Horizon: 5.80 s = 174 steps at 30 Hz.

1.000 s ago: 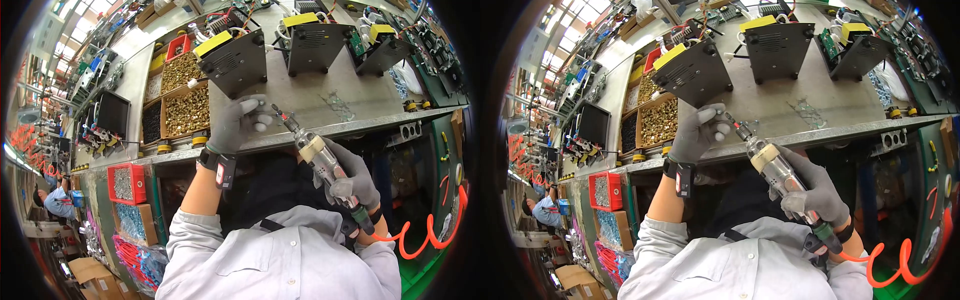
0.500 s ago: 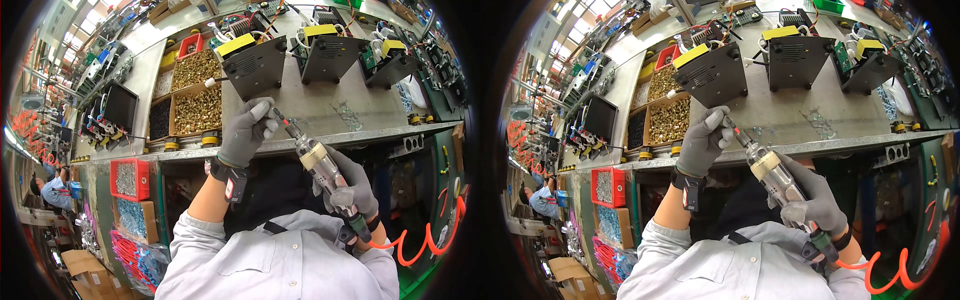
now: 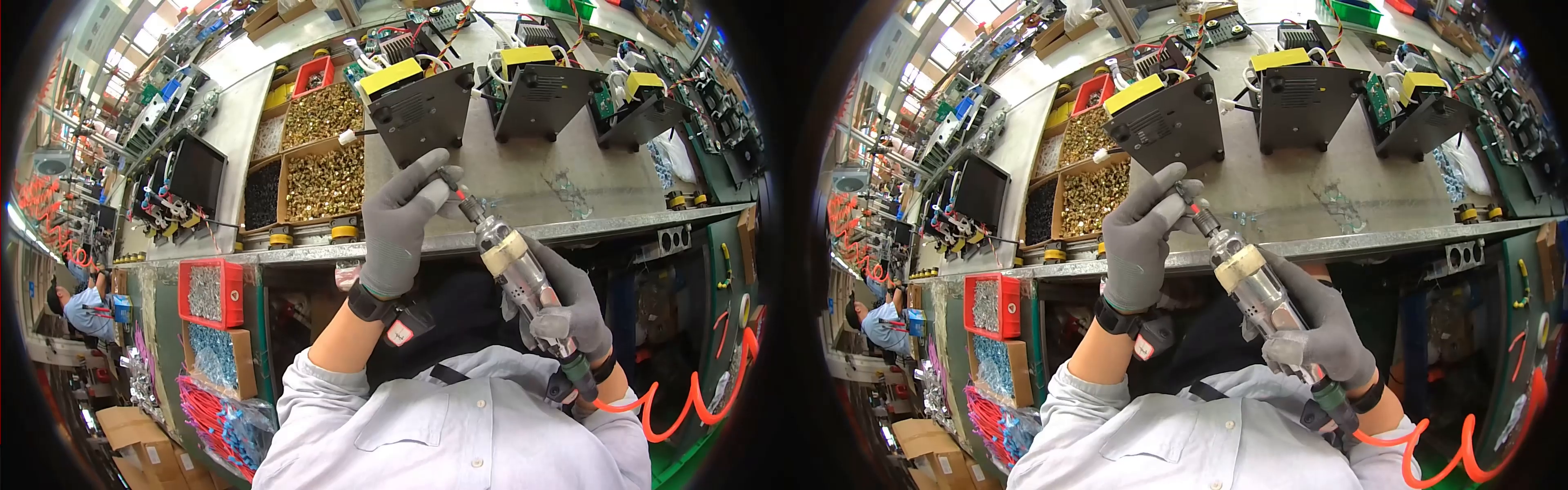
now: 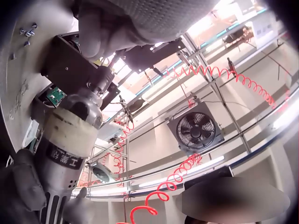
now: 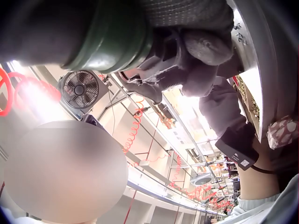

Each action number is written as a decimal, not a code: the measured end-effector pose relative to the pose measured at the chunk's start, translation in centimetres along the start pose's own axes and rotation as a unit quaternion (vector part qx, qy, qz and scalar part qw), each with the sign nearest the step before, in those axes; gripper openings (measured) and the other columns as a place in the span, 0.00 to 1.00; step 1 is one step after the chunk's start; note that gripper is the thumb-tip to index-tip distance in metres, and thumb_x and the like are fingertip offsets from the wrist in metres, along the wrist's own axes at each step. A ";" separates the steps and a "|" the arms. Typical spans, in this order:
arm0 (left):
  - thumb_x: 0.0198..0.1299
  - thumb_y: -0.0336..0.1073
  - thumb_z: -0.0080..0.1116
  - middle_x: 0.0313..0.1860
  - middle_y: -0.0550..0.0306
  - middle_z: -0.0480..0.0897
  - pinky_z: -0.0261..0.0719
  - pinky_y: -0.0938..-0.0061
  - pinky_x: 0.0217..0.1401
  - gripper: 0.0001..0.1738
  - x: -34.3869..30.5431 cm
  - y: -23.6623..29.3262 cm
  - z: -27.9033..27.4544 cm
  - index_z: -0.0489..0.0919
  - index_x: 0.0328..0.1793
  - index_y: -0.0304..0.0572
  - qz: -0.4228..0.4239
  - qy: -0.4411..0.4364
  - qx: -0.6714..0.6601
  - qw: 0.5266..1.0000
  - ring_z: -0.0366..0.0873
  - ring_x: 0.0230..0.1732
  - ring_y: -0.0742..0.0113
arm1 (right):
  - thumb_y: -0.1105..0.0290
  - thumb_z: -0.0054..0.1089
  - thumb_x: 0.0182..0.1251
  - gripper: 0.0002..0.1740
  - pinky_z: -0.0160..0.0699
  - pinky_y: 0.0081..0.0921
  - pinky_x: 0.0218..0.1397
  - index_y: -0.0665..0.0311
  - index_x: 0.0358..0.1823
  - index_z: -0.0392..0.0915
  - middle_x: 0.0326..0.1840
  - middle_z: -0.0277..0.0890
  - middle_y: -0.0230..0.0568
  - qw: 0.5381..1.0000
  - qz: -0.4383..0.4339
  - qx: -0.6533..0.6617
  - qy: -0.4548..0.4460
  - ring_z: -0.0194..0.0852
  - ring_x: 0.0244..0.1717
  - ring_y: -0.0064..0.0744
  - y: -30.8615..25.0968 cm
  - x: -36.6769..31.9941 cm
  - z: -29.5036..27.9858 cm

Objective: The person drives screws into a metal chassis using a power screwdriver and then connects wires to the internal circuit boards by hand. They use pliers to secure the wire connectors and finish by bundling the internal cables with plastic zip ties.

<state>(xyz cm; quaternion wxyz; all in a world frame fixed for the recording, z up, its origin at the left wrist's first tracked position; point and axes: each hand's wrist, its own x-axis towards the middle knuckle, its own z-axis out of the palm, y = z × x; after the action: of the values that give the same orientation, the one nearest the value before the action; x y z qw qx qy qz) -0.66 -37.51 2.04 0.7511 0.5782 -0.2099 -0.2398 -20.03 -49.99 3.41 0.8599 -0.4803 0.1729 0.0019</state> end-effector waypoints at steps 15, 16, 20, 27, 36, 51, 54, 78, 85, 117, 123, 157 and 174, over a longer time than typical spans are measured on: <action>0.56 0.32 0.65 0.26 0.55 0.79 0.75 0.71 0.28 0.13 4.4 4.3 -0.3 0.86 0.49 0.41 0.439 0.103 0.449 0.771 0.77 0.26 0.64 | 0.70 0.66 0.43 0.53 0.76 0.25 0.53 0.69 0.77 0.57 0.49 0.78 0.43 0.968 -0.129 -0.204 0.059 0.77 0.45 0.26 -0.9 2.9 2.0; 0.58 0.35 0.66 0.27 0.56 0.80 0.76 0.70 0.31 0.13 5.5 4.8 -0.3 0.86 0.48 0.42 0.502 0.161 0.449 0.721 0.79 0.29 0.61 | 0.70 0.66 0.43 0.53 0.77 0.25 0.51 0.69 0.77 0.57 0.47 0.78 0.43 0.978 -0.101 -0.173 0.063 0.77 0.44 0.25 -1.3 3.3 2.1; 0.65 0.41 0.62 0.39 0.51 0.85 0.78 0.69 0.47 0.14 9.7 5.4 -2.0 0.86 0.47 0.38 0.541 0.131 0.533 0.637 0.82 0.42 0.59 | 0.73 0.64 0.42 0.53 0.78 0.23 0.43 0.68 0.77 0.57 0.42 0.78 0.40 0.983 -0.144 -0.106 0.041 0.77 0.38 0.24 -0.9 4.6 1.9; 0.70 0.50 0.54 0.41 0.49 0.87 0.79 0.62 0.53 0.21 10.3 4.6 -2.4 0.87 0.43 0.40 0.450 0.076 0.543 0.704 0.83 0.46 0.49 | 0.75 0.64 0.43 0.51 0.78 0.22 0.34 0.67 0.76 0.58 0.44 0.77 0.39 0.986 -0.121 -0.104 0.048 0.75 0.32 0.22 -1.0 5.3 2.4; 0.66 0.46 0.61 0.42 0.50 0.86 0.79 0.61 0.53 0.17 10.1 4.3 -2.4 0.86 0.46 0.40 0.480 0.065 0.517 0.705 0.82 0.46 0.50 | 0.75 0.63 0.44 0.50 0.78 0.21 0.28 0.67 0.76 0.58 0.41 0.77 0.42 0.995 -0.092 -0.019 0.046 0.77 0.27 0.25 -1.7 4.6 1.7; 0.55 0.36 0.57 0.31 0.59 0.82 0.77 0.64 0.37 0.07 3.7 -5.9 1.2 0.82 0.38 0.46 0.319 -0.261 0.776 0.477 0.82 0.35 0.62 | 0.69 0.66 0.37 0.56 0.79 0.22 0.21 0.75 0.75 0.56 0.38 0.77 0.55 0.990 -0.062 -0.019 0.122 0.80 0.24 0.32 -0.1 -1.5 -3.2; 0.62 0.37 0.56 0.30 0.58 0.82 0.75 0.66 0.35 0.09 4.0 -5.2 1.2 0.84 0.42 0.46 0.273 -0.299 0.774 0.487 0.83 0.34 0.60 | 0.70 0.64 0.37 0.56 0.79 0.23 0.23 0.75 0.75 0.56 0.38 0.77 0.53 0.992 -0.042 -0.025 0.114 0.79 0.25 0.30 -0.2 -1.6 -2.5; 0.74 0.40 0.49 0.29 0.63 0.77 0.71 0.77 0.30 0.15 0.1 -1.1 -0.8 0.76 0.54 0.35 -0.136 -0.027 -0.307 0.941 0.75 0.26 0.72 | 0.70 0.68 0.47 0.53 0.73 0.21 0.55 0.71 0.77 0.54 0.53 0.76 0.42 0.959 -0.136 -0.248 0.009 0.74 0.47 0.23 1.9 0.9 0.9; 0.73 0.43 0.49 0.42 0.58 0.76 0.73 0.77 0.43 0.19 1.6 0.8 -1.7 0.78 0.58 0.34 0.220 0.166 0.120 0.954 0.74 0.40 0.72 | 0.67 0.67 0.47 0.49 0.74 0.24 0.54 0.69 0.75 0.58 0.49 0.77 0.42 0.972 -0.148 -0.183 -0.003 0.75 0.46 0.26 1.5 4.2 2.4; 0.57 0.34 0.57 0.34 0.59 0.81 0.75 0.64 0.33 0.05 3.5 -5.6 0.5 0.81 0.39 0.47 0.364 -0.228 0.703 0.566 0.81 0.34 0.60 | 0.72 0.65 0.35 0.57 0.79 0.21 0.24 0.71 0.76 0.57 0.39 0.78 0.52 0.990 -0.047 -0.025 0.132 0.79 0.30 0.29 -0.2 -2.9 -3.6; 0.56 0.36 0.57 0.29 0.61 0.80 0.75 0.63 0.32 0.04 3.4 -4.3 0.7 0.80 0.36 0.48 0.333 -0.315 0.744 0.486 0.81 0.31 0.60 | 0.71 0.67 0.35 0.57 0.80 0.21 0.28 0.71 0.77 0.56 0.44 0.78 0.50 0.993 -0.053 0.000 0.108 0.80 0.34 0.28 0.5 -2.9 -3.6; 0.59 0.21 0.59 0.41 0.53 0.86 0.79 0.78 0.39 0.14 2.2 -1.5 6.0 0.84 0.51 0.32 0.265 -0.059 0.376 0.886 0.81 0.34 0.72 | 0.70 0.70 0.44 0.55 0.75 0.25 0.56 0.73 0.77 0.55 0.56 0.75 0.44 0.973 -0.135 -0.160 0.093 0.77 0.48 0.25 0.5 -2.8 -3.9; 0.51 0.30 0.68 0.57 0.46 0.80 0.80 0.56 0.59 0.46 18.4 6.6 10.3 0.60 0.77 0.59 0.295 -0.313 0.753 0.499 0.80 0.56 0.46 | 0.75 0.59 0.36 0.54 0.79 0.23 0.24 0.72 0.76 0.57 0.36 0.77 0.52 0.973 -0.174 -0.014 0.151 0.77 0.27 0.31 -0.2 -0.7 -5.2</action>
<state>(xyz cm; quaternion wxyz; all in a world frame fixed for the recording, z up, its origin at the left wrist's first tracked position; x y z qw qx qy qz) 8.64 -55.05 11.65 -0.0556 0.7168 -0.6906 0.0786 -22.13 -54.27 1.32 0.8042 -0.5095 0.2147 -0.2183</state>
